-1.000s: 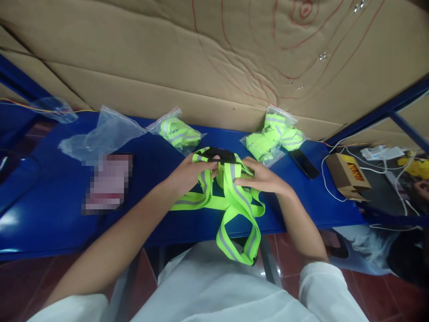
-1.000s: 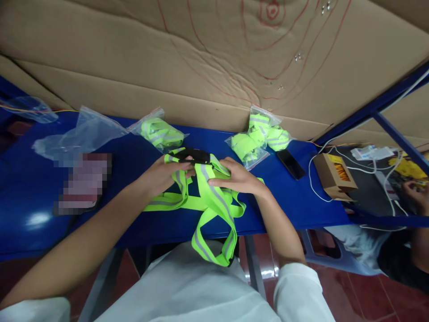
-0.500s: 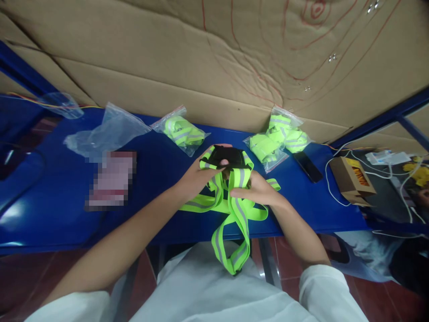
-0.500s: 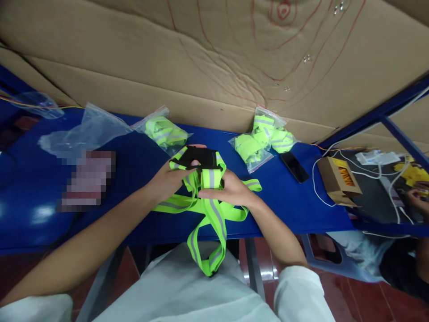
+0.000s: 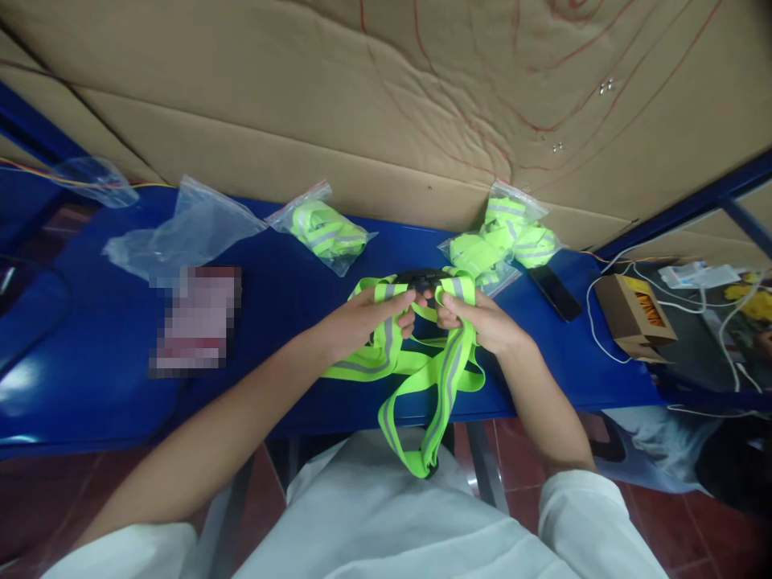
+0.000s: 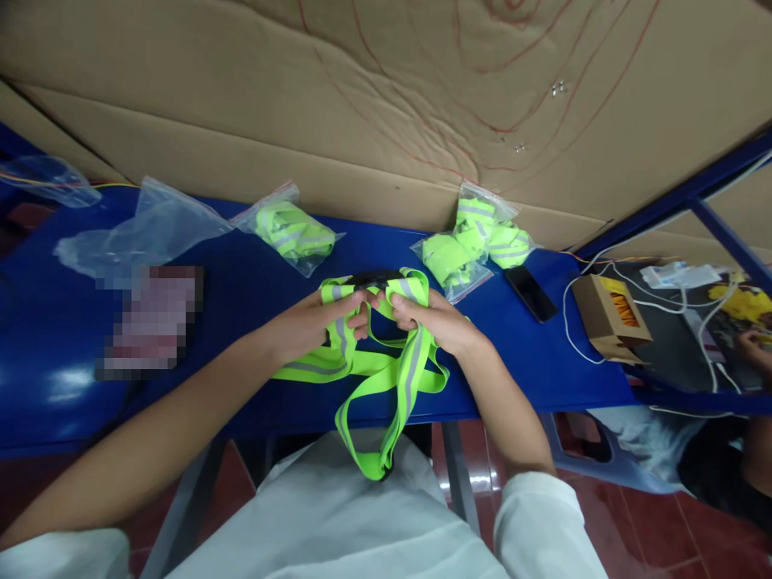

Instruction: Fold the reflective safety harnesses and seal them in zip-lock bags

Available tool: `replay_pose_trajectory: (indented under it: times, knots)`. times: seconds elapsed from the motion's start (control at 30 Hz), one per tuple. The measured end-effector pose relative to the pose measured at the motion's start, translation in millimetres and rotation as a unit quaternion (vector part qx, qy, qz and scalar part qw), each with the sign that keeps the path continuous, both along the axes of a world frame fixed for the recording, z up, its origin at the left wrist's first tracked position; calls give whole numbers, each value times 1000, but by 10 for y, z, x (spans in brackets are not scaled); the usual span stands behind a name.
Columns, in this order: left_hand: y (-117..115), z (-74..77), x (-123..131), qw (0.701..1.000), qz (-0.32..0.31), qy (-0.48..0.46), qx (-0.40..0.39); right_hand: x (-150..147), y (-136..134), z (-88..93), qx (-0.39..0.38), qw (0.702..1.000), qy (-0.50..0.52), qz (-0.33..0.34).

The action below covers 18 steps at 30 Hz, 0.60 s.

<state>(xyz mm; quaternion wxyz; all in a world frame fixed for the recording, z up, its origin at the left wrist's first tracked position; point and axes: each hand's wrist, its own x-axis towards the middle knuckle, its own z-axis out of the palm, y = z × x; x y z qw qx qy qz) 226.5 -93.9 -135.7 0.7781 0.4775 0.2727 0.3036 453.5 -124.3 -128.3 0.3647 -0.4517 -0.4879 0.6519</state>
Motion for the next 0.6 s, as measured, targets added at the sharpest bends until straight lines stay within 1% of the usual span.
replay_pose_trajectory:
  times: [0.07,0.13,0.2,0.23,0.3,0.4,0.5,0.6]
  knots:
    - [-27,-20,30,999,31,11,42,-1,-11,12,14,999,-43,13]
    - [-49,-52,61,995,66,22,65,-23,-32,28,22,996,-70,59]
    - [-68,-79,86,993,90,27,64,-66,-56,47,50,990,-70,109]
    - [-78,-85,96,993,101,33,59,-93,-67,55,71,987,-72,121]
    - [-98,-80,114,991,118,45,42,-150,-87,59,118,982,-98,110]
    - [-122,-55,131,989,140,44,35,-215,-117,21,184,964,-163,104]
    - [-138,-70,143,987,129,55,84,-236,-154,-62,219,945,-220,108]
    - [-168,-131,170,981,100,77,148,-253,-192,-142,219,931,-278,87]
